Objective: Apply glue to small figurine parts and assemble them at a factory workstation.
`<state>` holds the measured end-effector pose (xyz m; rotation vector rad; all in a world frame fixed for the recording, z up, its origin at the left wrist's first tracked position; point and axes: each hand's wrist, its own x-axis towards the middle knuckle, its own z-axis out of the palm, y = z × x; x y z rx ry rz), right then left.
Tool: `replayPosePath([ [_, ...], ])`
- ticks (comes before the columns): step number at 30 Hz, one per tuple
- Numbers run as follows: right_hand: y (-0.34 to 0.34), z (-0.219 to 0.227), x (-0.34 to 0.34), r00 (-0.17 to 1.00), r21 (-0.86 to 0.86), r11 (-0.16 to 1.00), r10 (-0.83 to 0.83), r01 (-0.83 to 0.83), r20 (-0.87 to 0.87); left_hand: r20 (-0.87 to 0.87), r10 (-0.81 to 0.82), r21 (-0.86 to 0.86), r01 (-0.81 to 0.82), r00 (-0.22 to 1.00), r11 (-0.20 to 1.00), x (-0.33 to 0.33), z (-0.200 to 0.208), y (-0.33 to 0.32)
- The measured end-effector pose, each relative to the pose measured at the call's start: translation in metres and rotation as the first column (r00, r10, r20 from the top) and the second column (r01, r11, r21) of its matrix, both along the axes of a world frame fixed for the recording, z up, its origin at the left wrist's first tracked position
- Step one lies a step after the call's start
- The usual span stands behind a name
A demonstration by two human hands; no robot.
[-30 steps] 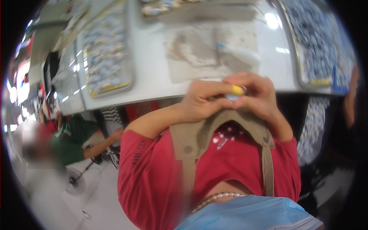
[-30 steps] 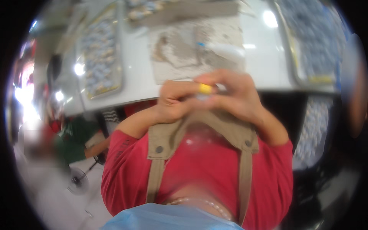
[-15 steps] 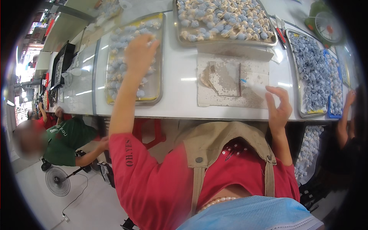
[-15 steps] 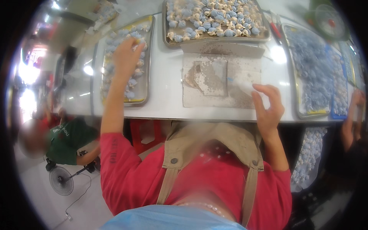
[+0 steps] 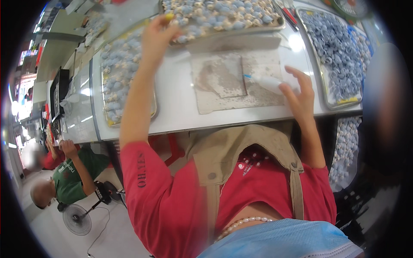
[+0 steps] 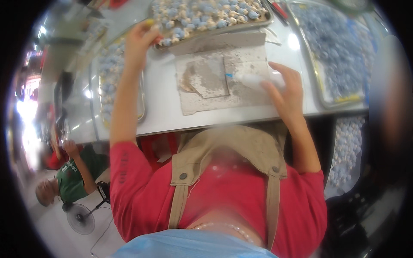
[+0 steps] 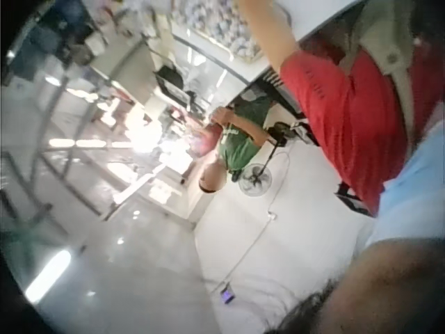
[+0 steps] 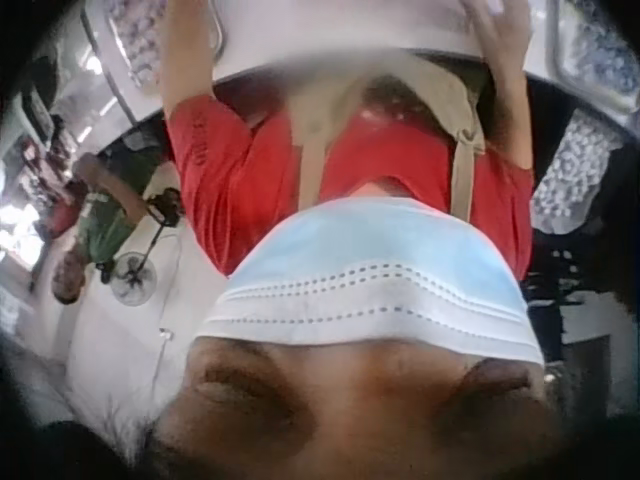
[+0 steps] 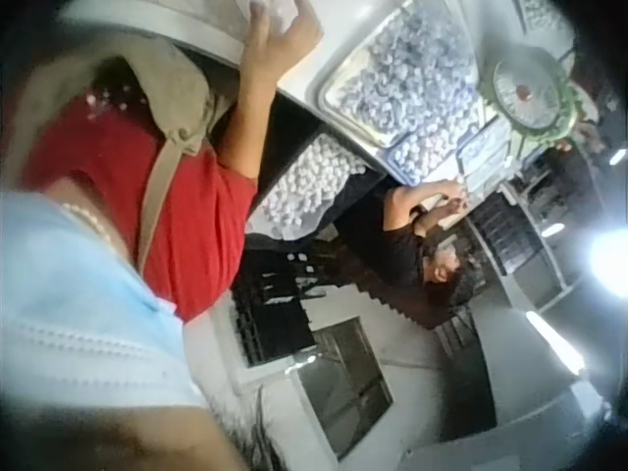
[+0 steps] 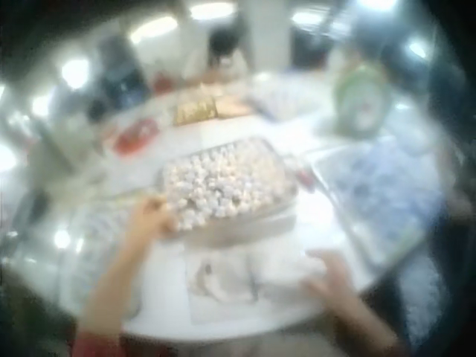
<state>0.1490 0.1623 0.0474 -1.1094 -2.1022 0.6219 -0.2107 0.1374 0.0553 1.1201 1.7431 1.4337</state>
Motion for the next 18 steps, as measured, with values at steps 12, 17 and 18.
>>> replayPosePath([
  [12,-0.011,-0.013,0.012,0.983,-0.521,0.851,-0.03,-0.069,-0.18,0.797,-0.065,-0.088,0.222,0.601,0.971,0.184,-0.035,-0.107],
  [17,-0.029,-0.009,0.024,0.949,-0.393,0.908,0.017,-0.147,-0.315,0.751,-0.073,-0.067,0.186,0.656,0.98,0.185,-0.042,-0.113],
  [18,-0.033,-0.006,0.022,0.939,-0.405,0.898,0.028,-0.174,-0.343,0.734,-0.08,-0.047,0.168,0.675,0.985,0.184,-0.044,-0.115],
])
